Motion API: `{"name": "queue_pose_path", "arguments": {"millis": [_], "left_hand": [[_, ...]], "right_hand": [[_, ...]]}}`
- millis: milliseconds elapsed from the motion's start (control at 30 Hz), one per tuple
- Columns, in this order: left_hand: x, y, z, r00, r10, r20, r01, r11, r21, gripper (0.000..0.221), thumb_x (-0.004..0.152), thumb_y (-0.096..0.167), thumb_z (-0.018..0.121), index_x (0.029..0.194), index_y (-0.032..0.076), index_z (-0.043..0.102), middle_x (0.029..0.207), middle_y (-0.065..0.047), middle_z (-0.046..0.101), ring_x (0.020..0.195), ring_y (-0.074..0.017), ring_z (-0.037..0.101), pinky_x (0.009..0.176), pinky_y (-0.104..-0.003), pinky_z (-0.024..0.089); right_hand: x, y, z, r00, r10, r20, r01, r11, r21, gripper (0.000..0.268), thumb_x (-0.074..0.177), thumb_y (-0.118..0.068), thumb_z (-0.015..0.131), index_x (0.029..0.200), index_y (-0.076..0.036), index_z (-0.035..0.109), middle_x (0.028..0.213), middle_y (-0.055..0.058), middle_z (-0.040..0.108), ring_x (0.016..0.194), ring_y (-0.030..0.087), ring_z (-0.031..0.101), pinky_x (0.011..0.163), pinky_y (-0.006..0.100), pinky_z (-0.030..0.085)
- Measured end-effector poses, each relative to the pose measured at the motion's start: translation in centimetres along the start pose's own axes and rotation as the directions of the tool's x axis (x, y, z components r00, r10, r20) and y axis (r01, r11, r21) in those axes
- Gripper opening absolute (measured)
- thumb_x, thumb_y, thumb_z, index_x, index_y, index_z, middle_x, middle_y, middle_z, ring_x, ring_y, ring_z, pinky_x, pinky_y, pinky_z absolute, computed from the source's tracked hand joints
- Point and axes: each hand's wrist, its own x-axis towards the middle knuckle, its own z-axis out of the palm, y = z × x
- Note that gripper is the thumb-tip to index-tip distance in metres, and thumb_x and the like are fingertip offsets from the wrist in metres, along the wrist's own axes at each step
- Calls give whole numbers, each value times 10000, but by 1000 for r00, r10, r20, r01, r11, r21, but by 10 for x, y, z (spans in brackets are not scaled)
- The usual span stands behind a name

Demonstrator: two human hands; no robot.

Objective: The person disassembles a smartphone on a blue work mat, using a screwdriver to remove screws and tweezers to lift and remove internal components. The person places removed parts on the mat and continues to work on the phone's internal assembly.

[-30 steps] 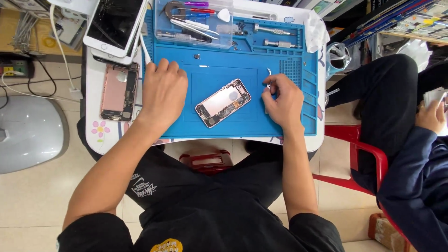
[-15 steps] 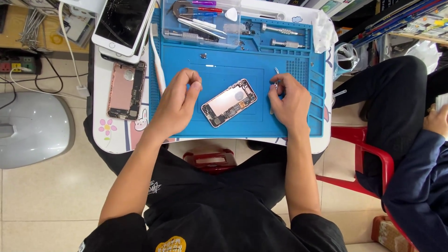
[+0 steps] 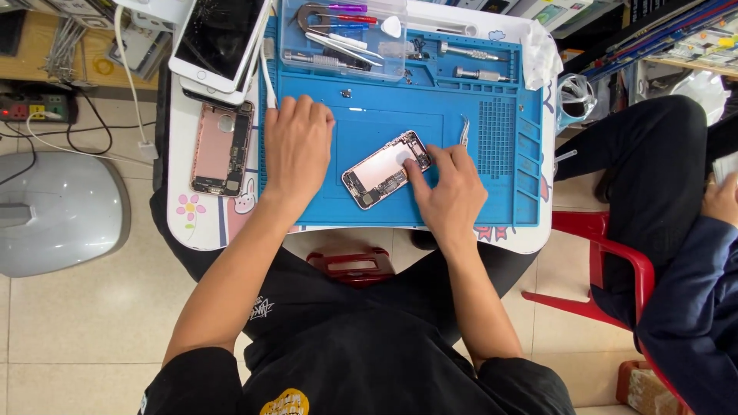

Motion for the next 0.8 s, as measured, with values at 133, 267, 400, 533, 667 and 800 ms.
{"name": "queue_pose_path", "arguments": {"millis": [133,267,400,533,667,800], "left_hand": [[-4,-2,-6,998,11,-54,-14,999,-45,66,948,119,802,938,103,739,840,-19,545,855,-209,545,728,-357,369],[-12,-3,-18,994,35,-100,-40,998,-41,49,934,124,840,954,114,796,870,-17,549,927,-207,545,807,-370,386],[-25,-2,-32,994,23,-107,-27,999,-37,129,926,108,856,1050,97,823,965,-38,580,1067,-235,535,915,-416,394],[-43,9,-46,998,-8,-62,3,996,-86,103,979,131,804,1077,109,823,1001,-43,589,1067,-229,536,911,-418,394],[-67,18,-51,998,29,63,-13,972,-237,226,974,169,767,1198,185,794,1048,-19,609,1022,-234,558,810,-399,409],[-82,32,-36,993,75,93,-43,950,-310,199,987,197,739,1179,219,789,1017,-18,647,994,-216,588,793,-381,423]], "right_hand": [[12,-9,6,999,29,40,-34,992,121,170,992,-261,802,1078,-115,782,935,15,631,859,245,709,693,364,588],[26,-13,9,993,-82,90,64,979,195,57,1036,-134,699,1037,-131,756,899,0,592,834,248,695,683,381,594],[35,-8,30,970,-207,129,184,968,171,31,1026,-163,721,1007,-141,729,898,-8,589,904,239,669,705,370,591],[42,-24,24,947,-293,132,260,939,225,52,1053,-139,690,1023,-157,730,895,-33,565,876,182,648,708,318,589],[35,-2,8,976,-219,-4,218,969,113,80,1058,-161,717,1108,-139,776,962,-8,629,927,191,648,741,297,569],[30,30,-17,1000,21,3,-21,989,-147,301,1010,-288,854,1218,-95,756,941,40,593,854,213,635,660,332,564]]}}
